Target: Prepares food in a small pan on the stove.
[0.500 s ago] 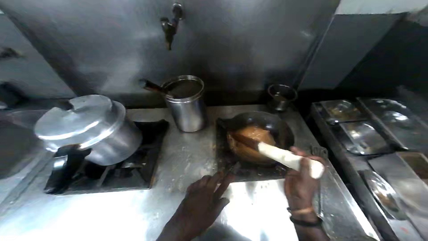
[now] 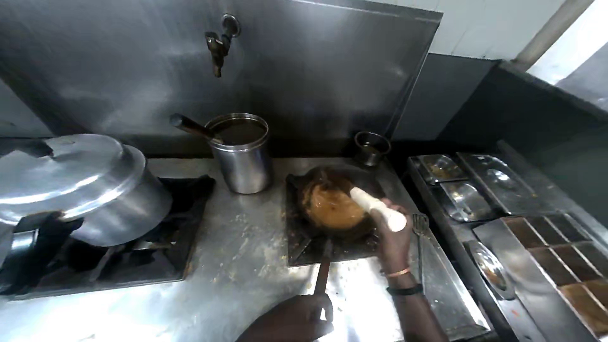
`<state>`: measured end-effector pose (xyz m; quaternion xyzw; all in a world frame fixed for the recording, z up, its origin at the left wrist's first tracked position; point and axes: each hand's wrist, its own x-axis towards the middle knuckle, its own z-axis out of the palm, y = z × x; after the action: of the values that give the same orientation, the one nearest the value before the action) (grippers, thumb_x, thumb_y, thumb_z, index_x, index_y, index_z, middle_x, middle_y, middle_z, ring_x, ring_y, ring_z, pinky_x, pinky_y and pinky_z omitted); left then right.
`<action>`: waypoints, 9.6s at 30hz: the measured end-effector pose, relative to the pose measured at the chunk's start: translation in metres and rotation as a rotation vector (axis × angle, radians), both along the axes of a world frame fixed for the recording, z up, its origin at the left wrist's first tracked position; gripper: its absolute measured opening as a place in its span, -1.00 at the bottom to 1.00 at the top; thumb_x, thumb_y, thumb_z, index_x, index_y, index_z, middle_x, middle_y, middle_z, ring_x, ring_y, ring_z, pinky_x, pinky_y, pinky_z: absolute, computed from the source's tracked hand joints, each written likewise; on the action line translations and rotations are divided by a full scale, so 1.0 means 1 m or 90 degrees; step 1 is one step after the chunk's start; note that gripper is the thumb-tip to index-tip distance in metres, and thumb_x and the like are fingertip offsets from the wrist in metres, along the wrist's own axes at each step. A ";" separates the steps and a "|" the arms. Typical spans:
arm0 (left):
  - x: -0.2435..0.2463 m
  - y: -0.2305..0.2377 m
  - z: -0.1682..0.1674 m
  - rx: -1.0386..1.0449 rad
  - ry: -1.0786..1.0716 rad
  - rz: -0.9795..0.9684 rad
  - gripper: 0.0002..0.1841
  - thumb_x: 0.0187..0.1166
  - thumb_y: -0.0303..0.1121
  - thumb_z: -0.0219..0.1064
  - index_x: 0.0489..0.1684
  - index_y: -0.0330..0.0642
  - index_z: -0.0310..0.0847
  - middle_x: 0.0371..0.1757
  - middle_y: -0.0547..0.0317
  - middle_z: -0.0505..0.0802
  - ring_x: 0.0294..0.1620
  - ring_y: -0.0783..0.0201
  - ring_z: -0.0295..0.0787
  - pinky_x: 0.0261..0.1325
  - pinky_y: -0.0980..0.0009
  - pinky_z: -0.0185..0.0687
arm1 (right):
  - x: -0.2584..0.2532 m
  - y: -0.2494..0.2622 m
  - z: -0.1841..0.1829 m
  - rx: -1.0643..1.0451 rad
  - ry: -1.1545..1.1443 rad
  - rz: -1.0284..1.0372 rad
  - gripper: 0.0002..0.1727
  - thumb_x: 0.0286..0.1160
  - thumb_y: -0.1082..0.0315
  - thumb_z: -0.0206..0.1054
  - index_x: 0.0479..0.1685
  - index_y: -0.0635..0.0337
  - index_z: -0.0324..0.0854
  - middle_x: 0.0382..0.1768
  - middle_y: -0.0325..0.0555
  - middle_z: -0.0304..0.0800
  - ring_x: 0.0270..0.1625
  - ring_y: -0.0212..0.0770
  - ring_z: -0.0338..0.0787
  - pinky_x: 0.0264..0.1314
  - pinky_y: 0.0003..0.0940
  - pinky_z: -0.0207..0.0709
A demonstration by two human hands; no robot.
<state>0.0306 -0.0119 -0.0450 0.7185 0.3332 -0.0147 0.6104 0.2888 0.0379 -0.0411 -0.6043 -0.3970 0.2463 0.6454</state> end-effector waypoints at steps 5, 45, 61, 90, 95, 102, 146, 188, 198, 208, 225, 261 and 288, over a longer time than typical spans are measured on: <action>0.005 0.000 -0.004 0.032 -0.015 -0.013 -0.70 0.66 -0.09 0.28 0.04 -0.14 0.64 -0.31 0.08 0.70 -0.33 0.19 0.61 -0.22 0.13 0.55 | 0.045 0.005 0.064 -0.033 -0.182 0.048 -0.32 0.17 0.44 0.67 0.39 0.08 0.53 0.25 -0.15 0.83 0.25 -0.24 0.82 0.26 -0.19 0.75; 0.026 0.003 -0.073 -0.093 -0.146 -0.042 -0.65 0.58 -0.07 0.45 0.10 -0.09 0.64 -0.32 0.19 0.72 -0.38 0.34 0.61 -0.22 0.32 0.60 | 0.043 0.038 0.038 0.218 0.133 0.068 -0.56 0.45 0.16 0.50 0.22 0.05 0.49 -0.18 -0.11 0.83 -0.18 -0.11 0.86 -0.04 -0.07 0.80; 0.020 -0.004 -0.002 -0.012 -0.111 -0.039 -0.60 0.68 0.12 0.25 0.07 -0.02 0.62 -0.29 0.16 0.71 -0.30 0.25 0.65 -0.18 0.16 0.61 | 0.053 -0.049 0.041 0.115 -0.429 0.175 -0.61 0.13 0.29 0.67 -0.02 0.08 0.71 0.10 -0.21 0.87 0.33 -0.20 0.81 0.46 -0.17 0.73; 0.097 -0.006 -0.067 -0.211 -0.194 -0.054 -0.68 0.63 -0.16 0.40 0.15 -0.15 0.55 -0.28 0.13 0.73 -0.49 0.31 0.64 -0.42 0.36 0.63 | 0.047 -0.016 0.021 -0.044 -0.644 0.207 -0.49 0.10 0.32 0.70 0.17 0.01 0.78 0.36 -0.17 0.77 0.46 -0.15 0.71 0.45 -0.01 0.66; 0.083 -0.014 -0.055 -0.174 -0.161 -0.022 -0.64 0.66 -0.05 0.35 0.15 -0.12 0.55 -0.32 0.14 0.69 -0.53 0.31 0.58 -0.43 0.35 0.57 | 0.027 -0.014 0.022 -0.095 -0.655 0.219 -0.46 0.13 0.31 0.70 0.23 -0.06 0.77 0.39 -0.17 0.75 0.42 -0.10 0.74 0.40 0.03 0.67; 0.074 -0.017 -0.062 -0.187 -0.199 -0.003 -0.67 0.69 -0.07 0.31 0.15 -0.12 0.56 -0.35 0.15 0.69 -0.54 0.31 0.58 -0.44 0.34 0.59 | 0.061 0.015 0.018 0.016 -0.492 0.204 -0.53 0.20 0.34 0.67 0.16 0.11 0.71 0.33 -0.11 0.76 0.41 -0.18 0.73 0.47 -0.06 0.66; -0.037 -0.012 -0.028 -0.214 -0.248 0.521 -0.31 0.61 -0.26 0.29 0.79 0.01 0.15 -0.29 0.23 0.66 -0.52 0.38 0.59 -0.47 0.46 0.60 | 0.089 -0.024 0.054 0.028 -0.306 0.093 -0.42 0.04 0.27 0.74 0.13 0.15 0.64 0.02 -0.19 0.88 0.10 -0.29 0.85 0.22 -0.25 0.77; -0.025 -0.009 -0.017 -0.336 -0.300 0.279 -0.11 0.57 -0.29 0.38 0.87 0.04 -0.19 -0.34 0.18 0.70 -0.47 0.38 0.65 -0.35 0.48 0.63 | 0.006 0.159 0.093 0.196 0.028 -0.014 -0.37 0.37 0.18 0.61 0.26 0.28 0.35 -0.47 -0.05 0.75 -0.54 -0.12 0.80 -0.41 -0.17 0.82; -0.020 -0.011 -0.017 -0.310 -0.263 0.291 -0.04 0.52 -0.28 0.40 0.90 0.05 -0.24 -0.24 0.14 0.73 -0.42 0.34 0.68 -0.30 0.42 0.68 | 0.026 0.125 0.083 0.227 0.059 -0.010 -0.42 0.43 0.21 0.56 0.24 0.29 0.33 -0.45 -0.03 0.75 -0.47 -0.08 0.83 -0.30 -0.13 0.84; 0.007 -0.027 -0.025 -0.263 -0.262 0.347 0.05 0.50 -0.29 0.40 0.93 0.06 -0.40 -0.14 0.14 0.74 -0.35 0.33 0.72 -0.22 0.38 0.71 | 0.024 0.095 0.098 0.211 -0.042 0.065 -0.41 0.35 0.22 0.63 0.26 0.23 0.43 -0.29 -0.09 0.83 -0.40 -0.15 0.87 -0.30 -0.20 0.88; 0.109 -0.076 0.028 -0.333 -0.405 0.558 -0.10 0.57 -0.33 0.31 0.91 0.08 -0.23 -0.34 0.19 0.68 -0.57 0.40 0.58 -0.55 0.52 0.57 | 0.059 0.089 0.112 0.364 -0.179 0.289 -0.49 0.47 0.24 0.53 0.24 0.31 0.45 -0.08 -0.07 0.74 -0.13 -0.25 0.82 -0.07 -0.30 0.82; 0.111 -0.075 0.005 -0.291 -0.391 0.527 -0.06 0.57 -0.35 0.31 0.94 0.07 -0.31 -0.27 0.13 0.70 -0.50 0.36 0.60 -0.48 0.47 0.58 | 0.075 0.078 0.009 0.320 -0.019 0.310 -0.44 0.44 0.34 0.52 0.38 0.10 0.36 0.01 -0.19 0.77 0.05 -0.24 0.82 0.15 -0.26 0.78; 0.118 -0.063 0.035 -0.233 -0.496 0.309 -0.86 0.76 -0.32 0.19 0.11 -0.03 0.58 -0.28 0.27 0.68 -0.48 0.48 0.51 -0.48 0.59 0.45 | 0.071 0.109 0.080 0.296 -0.027 0.384 -0.48 0.59 0.07 0.42 0.33 0.19 0.42 -0.19 -0.18 0.75 -0.34 -0.26 0.84 -0.31 -0.22 0.87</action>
<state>0.1483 -0.0745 -0.0103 0.4534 0.2303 0.3391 0.7915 0.3595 0.1465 0.0385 -0.3028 -0.6154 0.3159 0.6556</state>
